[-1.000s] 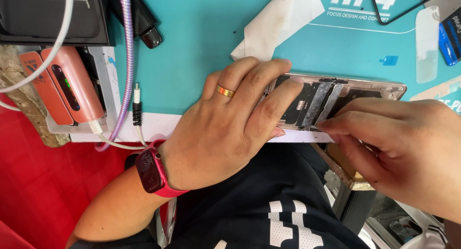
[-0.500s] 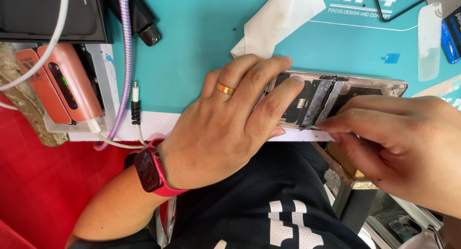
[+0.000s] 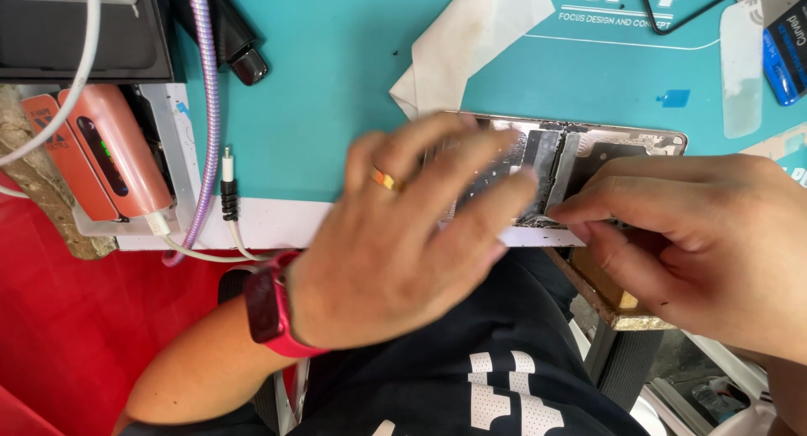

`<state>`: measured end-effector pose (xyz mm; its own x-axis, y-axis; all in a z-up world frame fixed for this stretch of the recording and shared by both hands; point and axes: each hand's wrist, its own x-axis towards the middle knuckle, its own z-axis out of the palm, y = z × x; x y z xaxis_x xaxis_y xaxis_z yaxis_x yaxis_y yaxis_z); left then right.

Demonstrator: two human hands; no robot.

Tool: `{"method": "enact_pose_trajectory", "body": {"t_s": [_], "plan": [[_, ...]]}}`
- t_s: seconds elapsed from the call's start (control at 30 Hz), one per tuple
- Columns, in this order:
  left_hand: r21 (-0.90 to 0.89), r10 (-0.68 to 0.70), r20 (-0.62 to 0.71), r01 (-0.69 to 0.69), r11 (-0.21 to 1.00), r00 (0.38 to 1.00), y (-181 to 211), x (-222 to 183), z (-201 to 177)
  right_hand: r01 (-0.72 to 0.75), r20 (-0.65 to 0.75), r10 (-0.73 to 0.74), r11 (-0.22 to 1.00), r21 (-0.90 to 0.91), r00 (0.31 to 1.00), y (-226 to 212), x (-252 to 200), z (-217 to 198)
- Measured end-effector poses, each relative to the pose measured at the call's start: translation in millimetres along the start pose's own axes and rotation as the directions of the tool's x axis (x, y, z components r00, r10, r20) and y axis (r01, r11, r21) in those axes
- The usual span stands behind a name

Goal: Technician uses tweezers and fingers to disassemble or repair internal components of a smartphone on a dedicated repair mat.

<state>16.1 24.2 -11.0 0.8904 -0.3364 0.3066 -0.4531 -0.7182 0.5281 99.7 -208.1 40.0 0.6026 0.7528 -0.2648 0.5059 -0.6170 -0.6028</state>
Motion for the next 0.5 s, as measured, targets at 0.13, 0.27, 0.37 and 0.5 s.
{"method": "enact_pose_trajectory", "body": {"t_s": [0.13, 0.27, 0.37, 0.5], "plan": [[0.052, 0.035, -0.095, -0.030, 0.998, 0.995, 19, 3, 8, 0.004, 0.013, -0.005, 0.998, 0.057, 1.000, 3, 1, -1], [0.010, -0.013, -0.143, 0.014, 1.000, 0.990, 25, 5, 15, 0.013, 0.025, -0.014, 1.000, 0.026, 1.000, 9, 0, -2], [0.011, -0.016, -0.158, 0.018, 1.000, 0.987, 28, 7, 17, 0.014, 0.033, -0.014, 1.000, 0.018, 0.999, 10, -1, -1], [0.044, -0.015, -0.176, 0.023, 0.999, 0.984, 32, 8, 20, 0.022, 0.029, -0.023, 1.000, 0.022, 0.999, 11, -1, -1]]}}
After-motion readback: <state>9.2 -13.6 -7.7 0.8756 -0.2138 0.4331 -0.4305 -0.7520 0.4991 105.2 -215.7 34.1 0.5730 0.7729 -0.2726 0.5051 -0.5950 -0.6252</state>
